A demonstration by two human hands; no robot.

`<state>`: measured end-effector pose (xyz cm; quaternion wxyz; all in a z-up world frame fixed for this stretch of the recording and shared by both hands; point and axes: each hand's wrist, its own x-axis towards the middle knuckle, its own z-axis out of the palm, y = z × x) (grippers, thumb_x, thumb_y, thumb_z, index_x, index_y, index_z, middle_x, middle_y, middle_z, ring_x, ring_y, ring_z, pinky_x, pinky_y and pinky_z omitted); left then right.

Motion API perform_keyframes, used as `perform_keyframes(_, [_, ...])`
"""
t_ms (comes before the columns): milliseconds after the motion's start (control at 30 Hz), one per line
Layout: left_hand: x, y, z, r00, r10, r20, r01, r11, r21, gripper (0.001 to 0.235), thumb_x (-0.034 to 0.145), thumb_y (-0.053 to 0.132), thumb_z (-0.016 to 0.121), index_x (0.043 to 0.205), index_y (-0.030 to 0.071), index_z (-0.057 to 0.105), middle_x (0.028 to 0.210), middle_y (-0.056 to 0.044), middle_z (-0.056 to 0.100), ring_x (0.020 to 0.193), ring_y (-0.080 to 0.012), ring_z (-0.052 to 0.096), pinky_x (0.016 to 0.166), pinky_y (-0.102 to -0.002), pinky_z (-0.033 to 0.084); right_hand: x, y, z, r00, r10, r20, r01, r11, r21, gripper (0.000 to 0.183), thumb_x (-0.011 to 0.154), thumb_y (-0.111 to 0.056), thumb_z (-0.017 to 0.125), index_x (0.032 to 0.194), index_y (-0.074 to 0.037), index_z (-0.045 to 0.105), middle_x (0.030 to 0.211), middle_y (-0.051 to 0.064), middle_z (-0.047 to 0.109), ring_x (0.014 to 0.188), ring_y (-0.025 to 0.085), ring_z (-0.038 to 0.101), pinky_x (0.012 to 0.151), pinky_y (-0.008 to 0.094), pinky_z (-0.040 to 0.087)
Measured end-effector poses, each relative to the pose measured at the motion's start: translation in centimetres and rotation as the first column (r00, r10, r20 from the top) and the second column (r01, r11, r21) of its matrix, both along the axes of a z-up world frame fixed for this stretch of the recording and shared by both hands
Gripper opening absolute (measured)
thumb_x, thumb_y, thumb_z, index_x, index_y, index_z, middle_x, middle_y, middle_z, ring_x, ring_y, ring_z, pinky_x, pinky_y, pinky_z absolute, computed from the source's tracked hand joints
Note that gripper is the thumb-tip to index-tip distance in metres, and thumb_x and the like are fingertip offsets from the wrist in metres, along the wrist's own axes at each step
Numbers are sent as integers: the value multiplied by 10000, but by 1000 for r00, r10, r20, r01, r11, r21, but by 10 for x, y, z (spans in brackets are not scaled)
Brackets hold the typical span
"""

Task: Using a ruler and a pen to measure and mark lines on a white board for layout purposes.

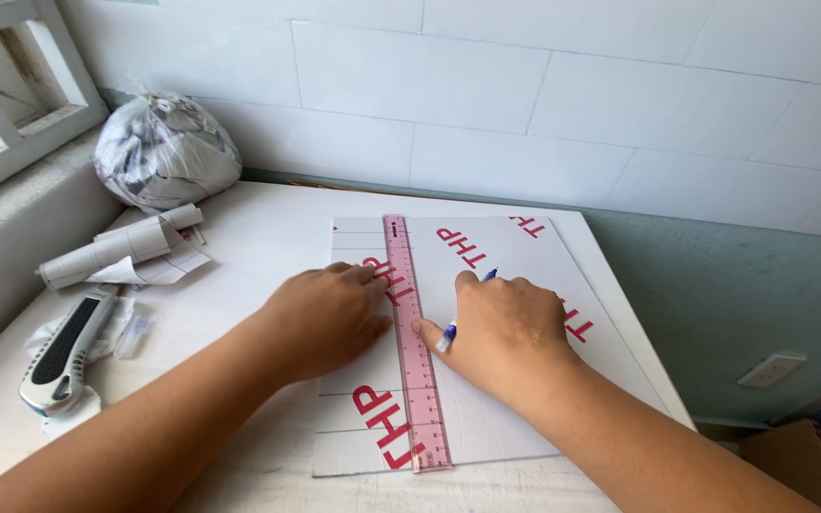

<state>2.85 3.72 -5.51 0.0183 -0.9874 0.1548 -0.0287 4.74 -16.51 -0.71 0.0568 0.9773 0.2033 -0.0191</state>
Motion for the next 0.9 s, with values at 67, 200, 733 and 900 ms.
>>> perform_keyframes(67, [3,3,-4,1000,8,-2,-8,1000,-1,387,1082,301,593,1429,157,684,1440,-126,691,1398,-312,622,1151,-499,506,-1,2,-9,998,52,39,-54,997,58,607,1030,-631,578,1121,-42,692,904,199,769,954,399,782,795,560,616])
perform_keyframes(200, [1,2,4,998,45,-35,-47,997,-66,444,1105,315,517,1507,163,629,1559,-127,609,1512,-316,511,1220,-557,414,3,2,-30,969,239,57,-246,945,214,475,977,-534,654,1168,-99,640,1050,187,778,1118,425,707,928,553,540])
perform_keyframes(733, [-9,41,-11,999,15,-33,-21,980,-197,490,1093,215,481,1543,21,472,1502,-255,583,1466,-383,554,1180,-493,473,31,-16,-11,956,117,-270,-52,970,236,406,908,-82,606,1263,-277,618,1027,89,684,1065,286,743,850,355,613])
perform_keyframes(900, [-10,57,-5,987,-49,-150,1,953,-304,865,1038,613,561,1646,80,255,1728,-286,198,1610,-451,279,1289,-572,281,38,-16,-37,967,252,-51,-202,868,454,233,967,-198,692,1199,-216,669,1110,131,799,1128,329,765,928,462,637])
